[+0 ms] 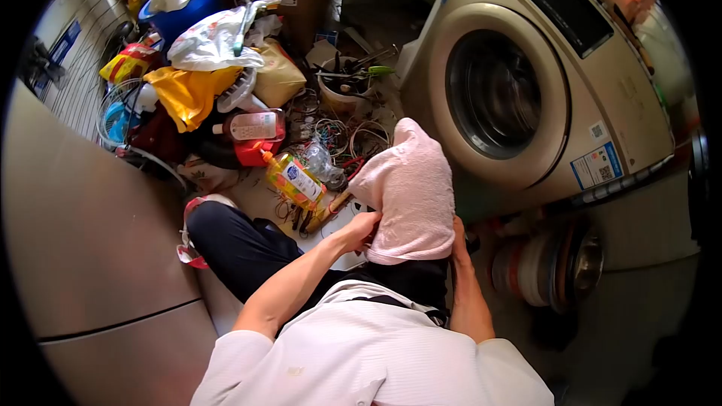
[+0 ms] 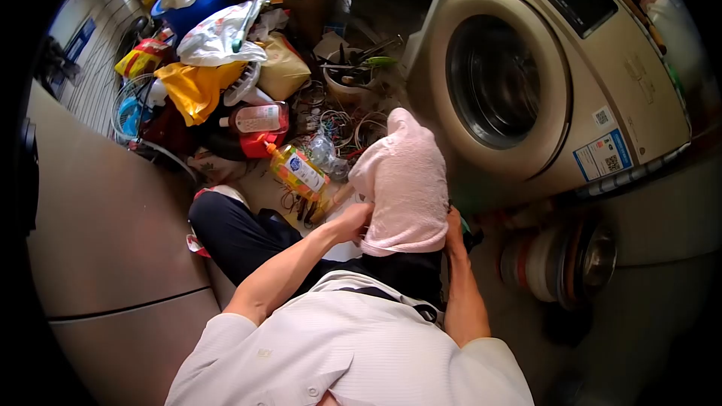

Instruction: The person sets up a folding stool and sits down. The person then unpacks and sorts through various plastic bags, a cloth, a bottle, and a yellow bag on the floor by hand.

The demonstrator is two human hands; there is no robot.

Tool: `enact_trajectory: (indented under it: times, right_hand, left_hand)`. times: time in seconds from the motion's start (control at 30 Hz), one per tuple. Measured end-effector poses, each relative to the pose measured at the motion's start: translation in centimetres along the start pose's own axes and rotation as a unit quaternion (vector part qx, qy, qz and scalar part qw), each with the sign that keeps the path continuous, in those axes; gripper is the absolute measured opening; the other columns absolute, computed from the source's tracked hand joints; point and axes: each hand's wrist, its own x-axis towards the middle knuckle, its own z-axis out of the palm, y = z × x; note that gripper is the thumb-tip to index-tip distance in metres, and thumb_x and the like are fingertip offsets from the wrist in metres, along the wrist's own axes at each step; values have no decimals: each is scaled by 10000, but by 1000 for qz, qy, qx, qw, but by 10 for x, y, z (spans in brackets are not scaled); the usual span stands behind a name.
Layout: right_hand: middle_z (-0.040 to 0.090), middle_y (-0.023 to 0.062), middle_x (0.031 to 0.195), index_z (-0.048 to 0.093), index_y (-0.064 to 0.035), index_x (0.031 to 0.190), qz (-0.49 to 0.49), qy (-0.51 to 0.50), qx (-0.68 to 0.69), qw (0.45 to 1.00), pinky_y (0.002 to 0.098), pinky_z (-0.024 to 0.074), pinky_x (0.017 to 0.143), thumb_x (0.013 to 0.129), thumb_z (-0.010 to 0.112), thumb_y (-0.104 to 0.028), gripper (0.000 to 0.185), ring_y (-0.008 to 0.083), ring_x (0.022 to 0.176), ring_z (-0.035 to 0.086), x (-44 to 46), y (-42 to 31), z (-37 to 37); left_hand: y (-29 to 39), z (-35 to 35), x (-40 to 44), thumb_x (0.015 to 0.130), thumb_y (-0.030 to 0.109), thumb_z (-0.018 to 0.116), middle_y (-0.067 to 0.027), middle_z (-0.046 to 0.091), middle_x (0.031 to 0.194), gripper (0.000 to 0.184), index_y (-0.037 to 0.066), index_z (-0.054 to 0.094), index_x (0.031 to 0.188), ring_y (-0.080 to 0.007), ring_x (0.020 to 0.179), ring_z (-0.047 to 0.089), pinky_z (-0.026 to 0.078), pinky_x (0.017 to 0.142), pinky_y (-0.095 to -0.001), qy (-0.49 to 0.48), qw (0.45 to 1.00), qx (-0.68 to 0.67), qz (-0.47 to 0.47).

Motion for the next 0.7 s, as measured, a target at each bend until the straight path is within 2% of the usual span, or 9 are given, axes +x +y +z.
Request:
enact_trajectory:
  times: [0.17, 0.23, 0.27, 0.33, 0.43, 0.5, 0.53, 0.63, 0.7]
  right_hand:
    - [708, 103, 1217, 620, 21, 1347, 47, 73, -9, 996, 326, 518, 910, 1003, 619, -210, 414, 206, 1033, 665, -42, -38, 8]
    - [701, 104, 1230, 608, 28, 1356, 40, 25, 61, 997, 329, 519, 916, 1008, 606, -209, 421, 214, 1055, 665, -52, -41, 4]
    - [723, 99, 1183, 656, 30, 1276, 67, 44, 117, 990, 339, 522, 874, 1001, 618, -205, 363, 221, 986, 667, -53, -42, 5]
    - [728, 99, 1163, 662, 30, 1258, 73, 47, 140, 986, 340, 522, 865, 1001, 621, -208, 353, 220, 971, 666, -53, -45, 3]
    - [734, 99, 1133, 672, 31, 1230, 44, 40, 100, 993, 343, 520, 850, 999, 624, -212, 339, 219, 948, 663, -45, -41, 1]
    - [739, 99, 1113, 678, 32, 1212, 13, 38, 60, 997, 344, 520, 841, 998, 626, -215, 331, 218, 932, 662, -37, -36, 2]
    - [741, 99, 1103, 681, 32, 1203, -5, 39, 37, 999, 345, 519, 836, 998, 627, -217, 327, 217, 925, 661, -32, -35, 3]
    - [747, 99, 1073, 690, 33, 1175, -67, 51, -53, 995, 348, 518, 821, 997, 630, -221, 317, 216, 902, 659, -9, -31, -1]
    - [752, 99, 1053, 696, 34, 1157, -114, 74, -123, 983, 349, 517, 812, 996, 633, -224, 311, 215, 886, 657, 2, -36, -4]
  left_hand:
    - [-9, 6, 11, 1002, 303, 572, -76, 727, 1109, 368, 36, 677, 1233, -214, 964, 683, 523, 850, -361, -46, 998, -26, 40]
    - [-1, 9, 3, 1005, 306, 574, -80, 724, 1141, 384, 31, 667, 1257, -217, 982, 682, 522, 865, -359, -49, 998, 12, 39]
    - [2, 11, -2, 1009, 309, 576, -83, 720, 1172, 401, 26, 658, 1281, -219, 999, 682, 521, 879, -357, -51, 997, 50, 34]
    - [2, 20, 5, 1012, 325, 576, -84, 713, 1194, 425, 25, 644, 1305, -219, 1019, 677, 518, 892, -364, -51, 996, 46, 63]
    - [10, 34, 8, 1018, 350, 565, -90, 688, 1268, 484, 23, 597, 1374, -221, 1089, 658, 506, 941, -380, -66, 991, 59, 104]
    - [18, 41, 14, 1017, 388, 575, -101, 678, 1312, 529, 34, 575, 1410, -236, 1159, 647, 497, 997, -392, -63, 990, -4, 125]
    - [21, 41, 21, 1041, 454, 535, -118, 632, 1404, 578, 49, 540, 1454, -247, 1250, 613, 478, 1061, -398, -92, 989, -19, 111]
    - [51, 59, -26, 1065, 439, 423, -128, 583, 1462, 602, 59, 459, 1532, -245, 1308, 569, 448, 1086, -388, -102, 986, -41, 128]
    - [51, 51, -7, 1089, 472, 365, -127, 536, 1515, 611, 68, 441, 1542, -245, 1340, 543, 450, 1100, -398, -114, 983, -26, 139]
